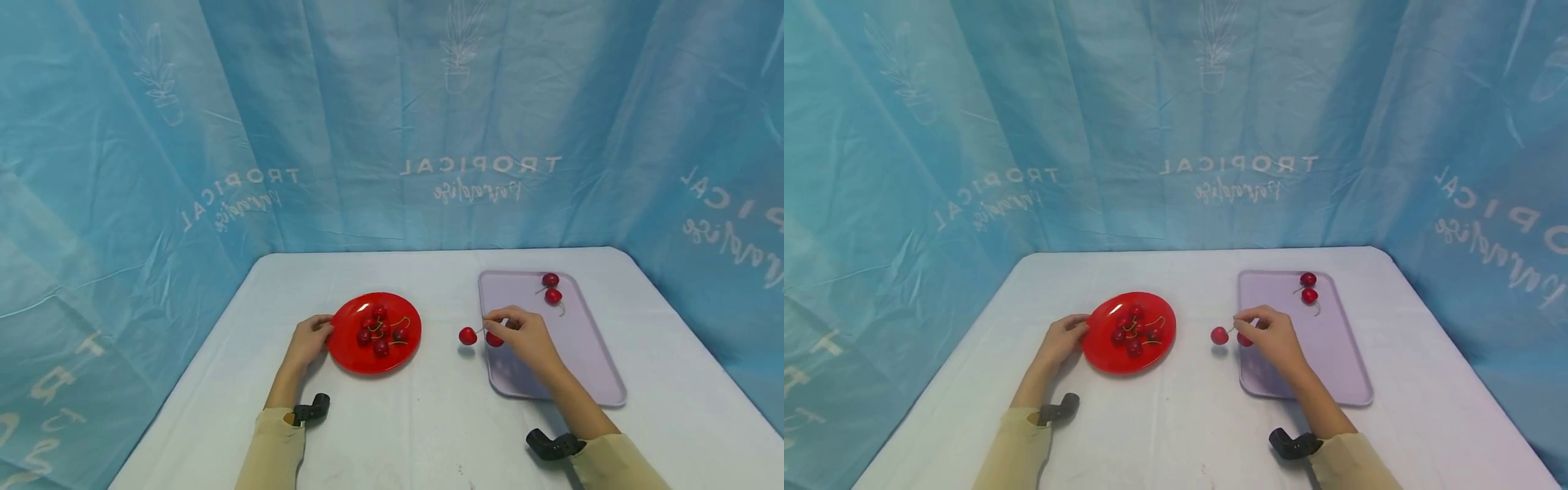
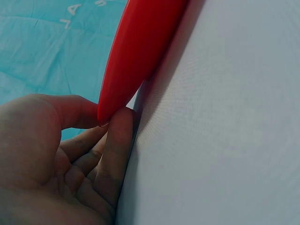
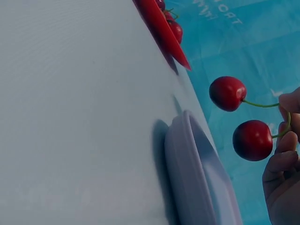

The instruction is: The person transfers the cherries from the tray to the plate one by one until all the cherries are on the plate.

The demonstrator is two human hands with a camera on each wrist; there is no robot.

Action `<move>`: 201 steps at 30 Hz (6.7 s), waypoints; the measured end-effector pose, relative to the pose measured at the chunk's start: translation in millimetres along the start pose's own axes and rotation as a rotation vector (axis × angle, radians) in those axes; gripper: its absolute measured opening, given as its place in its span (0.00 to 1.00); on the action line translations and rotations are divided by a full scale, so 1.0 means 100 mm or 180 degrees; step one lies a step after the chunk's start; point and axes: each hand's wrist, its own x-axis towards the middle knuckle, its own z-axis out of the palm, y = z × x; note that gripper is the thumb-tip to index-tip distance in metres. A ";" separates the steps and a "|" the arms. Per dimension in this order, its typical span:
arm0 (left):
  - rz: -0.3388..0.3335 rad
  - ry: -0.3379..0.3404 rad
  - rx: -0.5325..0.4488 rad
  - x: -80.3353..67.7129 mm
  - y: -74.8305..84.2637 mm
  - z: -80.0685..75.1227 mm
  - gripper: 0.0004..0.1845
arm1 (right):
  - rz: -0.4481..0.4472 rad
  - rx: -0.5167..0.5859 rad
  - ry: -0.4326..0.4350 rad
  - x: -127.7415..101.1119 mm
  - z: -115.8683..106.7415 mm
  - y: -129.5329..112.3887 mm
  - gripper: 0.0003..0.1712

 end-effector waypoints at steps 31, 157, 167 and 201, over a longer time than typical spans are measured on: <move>0.0022 0.0018 0.0031 0.00 0.01 0.00 0.17 | 0.0335 0.0527 -0.0138 0.33 0.67 -0.23 0.20; 0.0003 0.0097 0.0252 -0.01 0.03 0.03 0.17 | -0.0008 -0.0482 0.0183 0.46 -0.09 0.04 0.19; -0.0027 0.0116 0.0235 -0.02 0.04 0.02 0.18 | -0.0069 -0.0640 0.0352 0.44 -0.32 0.14 0.18; 0.0005 0.0108 0.0234 -0.02 0.06 0.03 0.17 | 0.0944 -0.0831 0.0392 0.45 -0.97 0.47 0.31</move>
